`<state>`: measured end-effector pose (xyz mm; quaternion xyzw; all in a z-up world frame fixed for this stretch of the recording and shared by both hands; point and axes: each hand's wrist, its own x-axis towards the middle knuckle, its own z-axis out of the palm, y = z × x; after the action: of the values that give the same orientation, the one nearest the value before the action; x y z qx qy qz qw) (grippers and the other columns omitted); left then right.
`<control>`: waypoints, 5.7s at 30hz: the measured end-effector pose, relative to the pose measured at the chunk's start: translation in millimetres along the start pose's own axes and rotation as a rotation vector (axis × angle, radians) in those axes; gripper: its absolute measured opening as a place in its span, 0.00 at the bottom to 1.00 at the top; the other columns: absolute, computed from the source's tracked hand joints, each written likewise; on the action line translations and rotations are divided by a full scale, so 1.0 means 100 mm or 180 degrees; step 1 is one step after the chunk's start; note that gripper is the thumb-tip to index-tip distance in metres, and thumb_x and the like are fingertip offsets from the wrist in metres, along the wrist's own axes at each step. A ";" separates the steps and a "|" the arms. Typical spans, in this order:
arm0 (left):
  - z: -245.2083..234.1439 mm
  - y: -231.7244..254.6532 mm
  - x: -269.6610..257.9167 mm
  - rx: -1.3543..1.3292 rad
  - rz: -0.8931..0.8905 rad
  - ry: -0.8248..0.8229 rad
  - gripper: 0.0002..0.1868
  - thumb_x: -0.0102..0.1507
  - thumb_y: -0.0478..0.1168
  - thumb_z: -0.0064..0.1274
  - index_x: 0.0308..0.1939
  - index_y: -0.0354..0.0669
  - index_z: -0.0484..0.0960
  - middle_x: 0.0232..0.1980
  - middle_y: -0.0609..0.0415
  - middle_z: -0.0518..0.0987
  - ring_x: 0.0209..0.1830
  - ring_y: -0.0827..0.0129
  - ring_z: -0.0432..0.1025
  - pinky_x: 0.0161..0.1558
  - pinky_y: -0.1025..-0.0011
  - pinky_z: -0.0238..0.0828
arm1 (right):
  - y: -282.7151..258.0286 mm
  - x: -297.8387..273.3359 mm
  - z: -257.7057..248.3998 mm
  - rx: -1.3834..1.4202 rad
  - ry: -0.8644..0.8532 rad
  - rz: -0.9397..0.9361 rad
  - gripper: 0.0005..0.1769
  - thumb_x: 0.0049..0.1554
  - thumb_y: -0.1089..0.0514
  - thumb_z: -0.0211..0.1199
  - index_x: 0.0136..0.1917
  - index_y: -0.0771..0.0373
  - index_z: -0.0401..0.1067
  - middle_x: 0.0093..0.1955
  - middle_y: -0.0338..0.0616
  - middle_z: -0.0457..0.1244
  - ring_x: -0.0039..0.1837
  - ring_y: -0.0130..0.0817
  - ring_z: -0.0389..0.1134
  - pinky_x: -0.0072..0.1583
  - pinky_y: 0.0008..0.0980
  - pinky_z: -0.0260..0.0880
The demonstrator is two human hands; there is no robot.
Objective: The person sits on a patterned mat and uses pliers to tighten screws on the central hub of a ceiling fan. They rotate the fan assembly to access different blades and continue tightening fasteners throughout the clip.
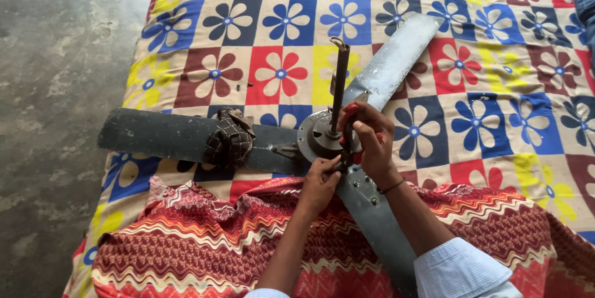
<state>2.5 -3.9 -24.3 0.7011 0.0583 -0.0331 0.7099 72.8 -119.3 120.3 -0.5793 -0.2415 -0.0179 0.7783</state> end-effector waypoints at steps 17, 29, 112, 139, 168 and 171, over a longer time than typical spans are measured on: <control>-0.15 0.16 0.05 -0.0311 -0.0198 -0.0339 0.25 0.61 0.29 0.56 0.63 0.40 0.82 0.47 0.62 0.73 0.34 0.83 0.64 0.38 0.83 0.67 | -0.14 0.36 -0.19 0.0767 -0.1047 0.0692 0.21 0.58 0.54 0.55 0.52 0.78 0.70 0.44 0.54 0.65 0.47 0.40 0.67 0.51 0.38 0.72; -0.25 0.00 -0.01 -0.0344 -0.0065 -0.0074 0.17 0.62 0.34 0.61 0.54 0.33 0.84 0.42 0.60 0.77 0.37 0.80 0.71 0.39 0.79 0.73 | 0.14 0.51 0.14 0.1102 -0.1790 0.2005 0.14 0.59 0.56 0.57 0.45 0.73 0.70 0.41 0.49 0.64 0.44 0.38 0.67 0.51 0.37 0.70; -0.43 1.27 0.33 -0.1455 0.1053 -0.0900 0.45 0.64 0.59 0.62 0.77 0.42 0.60 0.72 0.56 0.68 0.74 0.72 0.62 0.70 0.71 0.60 | 0.35 0.97 -0.44 0.1266 -0.2353 0.2271 0.27 0.55 0.56 0.57 0.59 0.81 0.75 0.47 0.52 0.71 0.48 0.33 0.71 0.52 0.26 0.70; -0.15 1.17 0.46 -0.0853 0.1194 -0.0135 0.31 0.77 0.55 0.30 0.75 0.38 0.67 0.66 0.52 0.75 0.62 0.72 0.68 0.60 0.76 0.65 | 0.09 0.26 0.06 -0.0685 0.0142 0.0280 0.21 0.69 0.49 0.57 0.57 0.71 0.76 0.47 0.40 0.69 0.48 0.20 0.67 0.50 0.21 0.68; 0.00 0.66 -0.23 0.0678 -0.0652 0.1363 0.45 0.58 0.74 0.51 0.58 0.36 0.71 0.43 0.45 0.79 0.39 0.60 0.79 0.37 0.65 0.79 | -0.17 0.37 -0.13 -0.0009 0.0748 0.0947 0.23 0.66 0.46 0.55 0.62 0.69 0.69 0.50 0.46 0.67 0.55 0.35 0.71 0.55 0.35 0.72; 0.11 0.52 -0.42 -0.0016 -0.1321 0.0370 0.34 0.61 0.64 0.57 0.47 0.33 0.78 0.37 0.51 0.79 0.35 0.66 0.78 0.35 0.65 0.80 | -0.08 0.26 -0.04 -0.0399 0.1066 0.0652 0.26 0.69 0.43 0.56 0.61 0.71 0.70 0.49 0.45 0.67 0.51 0.30 0.68 0.53 0.29 0.70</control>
<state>-32.2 -15.3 33.2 0.6730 0.2424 -0.1380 0.6850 94.3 -119.0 137.2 -0.6371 -0.0469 -0.0497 0.7678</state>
